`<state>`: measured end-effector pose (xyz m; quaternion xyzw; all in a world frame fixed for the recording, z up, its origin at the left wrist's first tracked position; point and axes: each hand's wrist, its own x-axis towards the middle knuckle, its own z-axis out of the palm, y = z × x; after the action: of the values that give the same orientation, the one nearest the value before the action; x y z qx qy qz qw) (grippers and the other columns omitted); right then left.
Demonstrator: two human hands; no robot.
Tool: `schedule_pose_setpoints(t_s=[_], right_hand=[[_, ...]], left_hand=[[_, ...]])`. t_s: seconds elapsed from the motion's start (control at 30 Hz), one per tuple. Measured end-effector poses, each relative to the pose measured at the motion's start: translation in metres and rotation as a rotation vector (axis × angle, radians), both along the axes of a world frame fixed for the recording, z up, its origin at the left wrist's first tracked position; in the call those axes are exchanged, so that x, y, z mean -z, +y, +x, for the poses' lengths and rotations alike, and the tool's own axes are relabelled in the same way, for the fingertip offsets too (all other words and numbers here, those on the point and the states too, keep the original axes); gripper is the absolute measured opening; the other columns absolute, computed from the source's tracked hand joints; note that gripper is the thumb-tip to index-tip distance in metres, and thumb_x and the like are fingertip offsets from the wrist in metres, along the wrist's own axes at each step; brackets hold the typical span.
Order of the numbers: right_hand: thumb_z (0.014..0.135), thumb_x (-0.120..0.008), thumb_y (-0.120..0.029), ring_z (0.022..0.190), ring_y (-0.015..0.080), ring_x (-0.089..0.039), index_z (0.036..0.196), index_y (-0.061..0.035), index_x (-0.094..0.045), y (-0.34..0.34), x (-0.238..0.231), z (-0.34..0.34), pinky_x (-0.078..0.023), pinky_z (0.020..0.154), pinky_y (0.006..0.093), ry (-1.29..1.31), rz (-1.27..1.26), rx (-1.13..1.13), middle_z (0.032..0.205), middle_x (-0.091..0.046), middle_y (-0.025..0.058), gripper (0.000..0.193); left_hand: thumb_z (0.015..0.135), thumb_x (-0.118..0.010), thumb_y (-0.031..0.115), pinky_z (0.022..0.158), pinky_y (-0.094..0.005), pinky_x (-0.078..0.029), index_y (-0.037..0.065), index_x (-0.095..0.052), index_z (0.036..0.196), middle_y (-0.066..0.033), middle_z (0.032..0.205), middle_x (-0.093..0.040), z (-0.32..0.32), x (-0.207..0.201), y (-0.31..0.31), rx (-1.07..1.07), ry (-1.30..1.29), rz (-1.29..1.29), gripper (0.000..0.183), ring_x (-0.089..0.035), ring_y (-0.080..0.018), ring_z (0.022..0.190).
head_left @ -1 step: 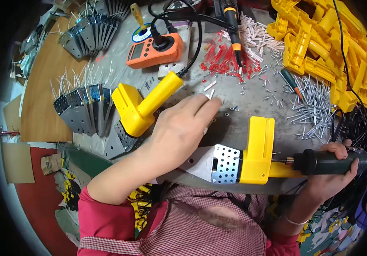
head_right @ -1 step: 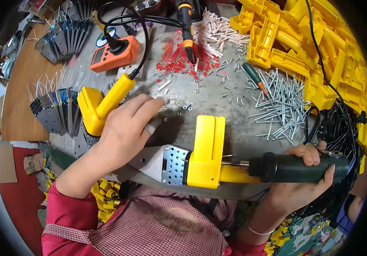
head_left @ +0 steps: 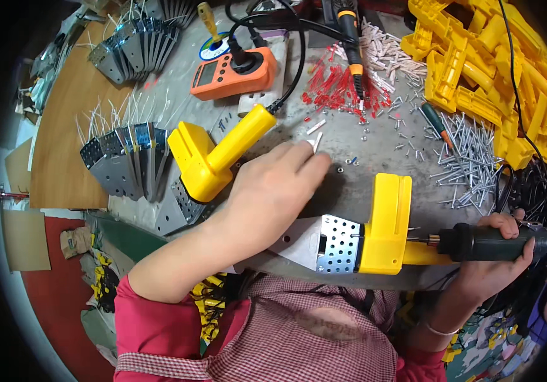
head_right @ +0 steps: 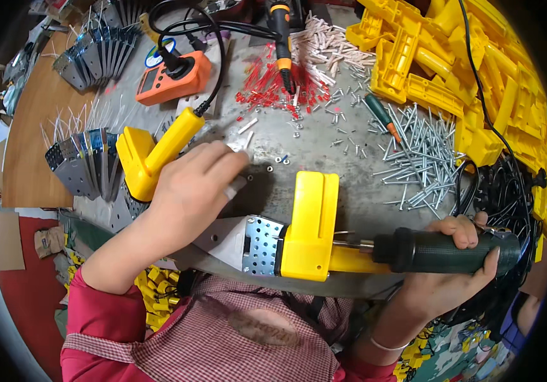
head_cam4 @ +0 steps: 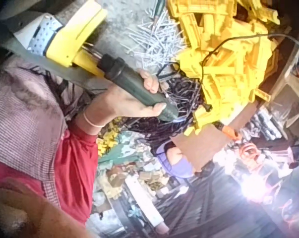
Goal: The person assembles a handheld industrial tool by connecting wires, soldering them with a soldering iron, and fastening the yellow plastic housing with screws using an electric screwdriver.
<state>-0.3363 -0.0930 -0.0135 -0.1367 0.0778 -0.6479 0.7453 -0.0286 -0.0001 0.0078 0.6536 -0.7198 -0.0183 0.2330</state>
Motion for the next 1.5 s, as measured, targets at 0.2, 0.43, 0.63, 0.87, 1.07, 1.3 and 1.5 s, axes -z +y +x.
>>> schedule_pose_setpoints(t_s=[0.2, 0.43, 0.63, 0.87, 1.07, 1.3, 1.5], right_hand=[[0.089, -0.057, -0.022, 0.080, 0.0150, -0.048, 0.120, 0.0029, -0.045, -0.001, -0.003, 0.002, -0.042, 0.090, 0.0342, 0.046, 0.007, 0.003, 0.084, -0.043, 0.0027, 0.041], [0.087, -0.058, -0.020, 0.079, 0.0140, -0.049, 0.118, 0.0001, -0.043, -0.001, -0.006, 0.007, -0.041, 0.091, 0.0345, 0.098, 0.014, 0.035, 0.082, -0.043, 0.0018, 0.039], [0.087, -0.059, -0.019, 0.078, 0.0141, -0.049, 0.113, -0.0002, -0.042, 0.000, -0.004, 0.008, -0.042, 0.088, 0.0334, 0.082, 0.031, 0.013, 0.080, -0.044, 0.0023, 0.037], [0.087, -0.060, -0.021, 0.077, 0.0136, -0.049, 0.105, -0.0037, -0.042, 0.000, -0.001, 0.011, -0.044, 0.085, 0.0326, 0.026, 0.054, -0.018, 0.078, -0.045, 0.0012, 0.031], [0.088, -0.060, -0.023, 0.080, 0.0133, -0.052, 0.107, -0.0038, -0.042, -0.001, -0.006, 0.012, -0.043, 0.088, 0.0352, 0.056, 0.052, -0.046, 0.082, -0.048, 0.0015, 0.032], [0.089, -0.060, -0.024, 0.081, 0.0141, -0.054, 0.106, -0.0030, -0.044, -0.003, -0.007, 0.012, -0.045, 0.088, 0.0358, 0.061, 0.104, -0.070, 0.082, -0.050, 0.0021, 0.031], [0.089, -0.061, -0.025, 0.080, 0.0143, -0.054, 0.105, -0.0028, -0.046, -0.004, -0.006, 0.014, -0.046, 0.087, 0.0357, 0.089, 0.131, -0.061, 0.081, -0.050, 0.0019, 0.031]], left_hand=[[0.068, -0.060, 0.014, 0.065, -0.0355, -0.048, 0.005, -0.060, 0.080, -0.0052, 0.080, -0.055, -0.017, -0.004, -0.004, 0.234, -0.660, 0.229, 0.015, -0.058, -0.0213, 0.075], [0.065, -0.068, 0.010, 0.064, -0.0371, -0.047, 0.006, -0.058, 0.076, -0.0087, 0.076, -0.053, -0.010, -0.001, 0.011, 0.161, 0.012, 0.041, 0.016, -0.058, -0.0265, 0.074], [0.063, -0.072, 0.004, 0.057, -0.0361, -0.042, 0.003, -0.057, 0.079, -0.0099, 0.072, -0.051, -0.038, 0.027, 0.038, 0.026, 0.526, -0.036, 0.022, -0.055, -0.0283, 0.065], [0.062, -0.072, 0.004, 0.053, -0.0355, -0.041, 0.002, -0.058, 0.076, -0.0090, 0.071, -0.055, -0.041, 0.039, 0.038, 0.081, 0.498, -0.200, 0.021, -0.054, -0.0261, 0.060], [0.068, -0.071, 0.003, 0.057, -0.0331, -0.046, 0.001, -0.065, 0.086, -0.0091, 0.076, -0.061, -0.041, 0.036, 0.041, 0.045, 0.531, -0.152, 0.019, -0.060, -0.0245, 0.065], [0.070, -0.070, 0.003, 0.059, -0.0326, -0.048, 0.004, -0.068, 0.088, -0.0086, 0.080, -0.064, -0.032, 0.035, 0.038, 0.087, 0.642, -0.051, 0.018, -0.062, -0.0234, 0.069], [0.066, -0.067, 0.002, 0.056, -0.0339, -0.047, 0.002, -0.065, 0.083, -0.0089, 0.078, -0.062, -0.033, 0.037, 0.036, 0.138, 0.616, -0.052, 0.016, -0.060, -0.0246, 0.065]])
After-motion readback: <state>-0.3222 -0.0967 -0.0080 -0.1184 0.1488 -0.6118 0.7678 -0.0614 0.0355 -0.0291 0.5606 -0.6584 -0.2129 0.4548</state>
